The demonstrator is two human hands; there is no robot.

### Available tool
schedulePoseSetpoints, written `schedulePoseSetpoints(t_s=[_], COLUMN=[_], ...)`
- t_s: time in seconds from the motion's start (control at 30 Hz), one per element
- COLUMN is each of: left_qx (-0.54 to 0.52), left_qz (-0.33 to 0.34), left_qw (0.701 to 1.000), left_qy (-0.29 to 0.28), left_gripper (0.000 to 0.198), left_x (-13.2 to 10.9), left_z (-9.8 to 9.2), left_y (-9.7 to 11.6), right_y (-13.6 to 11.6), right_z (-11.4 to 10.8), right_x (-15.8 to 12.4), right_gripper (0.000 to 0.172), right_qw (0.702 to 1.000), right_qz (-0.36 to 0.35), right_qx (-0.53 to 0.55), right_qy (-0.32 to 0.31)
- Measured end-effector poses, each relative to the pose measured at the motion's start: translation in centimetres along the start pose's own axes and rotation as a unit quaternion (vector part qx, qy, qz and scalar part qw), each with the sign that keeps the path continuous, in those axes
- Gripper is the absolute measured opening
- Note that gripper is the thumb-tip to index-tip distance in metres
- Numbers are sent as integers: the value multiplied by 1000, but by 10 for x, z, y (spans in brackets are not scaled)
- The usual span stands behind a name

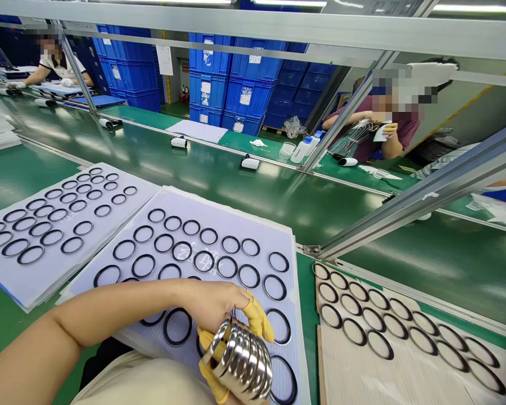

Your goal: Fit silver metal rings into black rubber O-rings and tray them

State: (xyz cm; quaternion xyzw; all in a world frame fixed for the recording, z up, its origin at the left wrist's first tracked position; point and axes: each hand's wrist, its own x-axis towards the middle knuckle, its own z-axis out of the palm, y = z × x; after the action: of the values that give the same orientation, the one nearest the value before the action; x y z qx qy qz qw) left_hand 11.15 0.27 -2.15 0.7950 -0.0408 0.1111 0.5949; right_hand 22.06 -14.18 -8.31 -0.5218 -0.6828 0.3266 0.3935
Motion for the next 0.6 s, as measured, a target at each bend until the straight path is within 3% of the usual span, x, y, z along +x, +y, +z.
schedulePoseSetpoints(t_s=[0.13, 0.27, 0.47, 0.6], left_qx=[90, 201, 311, 369], left_qz=[42, 131, 292, 367], left_qw=[993, 959, 893, 837], left_qy=[66, 152, 142, 170], left_gripper=[9, 14, 28, 24], left_x=[-2, -5, -8, -10], left_z=[6, 10, 9, 10], left_y=[10, 14, 3, 3], right_y=[0, -6, -22, -27], right_z=[5, 0, -11, -15], right_x=[1, -5, -8, -5], right_gripper=[25, 25, 26, 27], right_qw=[999, 997, 996, 996], right_qz=[10, 16, 20, 19], right_qx=[41, 69, 84, 82], right_qy=[-18, -22, -6, 1])
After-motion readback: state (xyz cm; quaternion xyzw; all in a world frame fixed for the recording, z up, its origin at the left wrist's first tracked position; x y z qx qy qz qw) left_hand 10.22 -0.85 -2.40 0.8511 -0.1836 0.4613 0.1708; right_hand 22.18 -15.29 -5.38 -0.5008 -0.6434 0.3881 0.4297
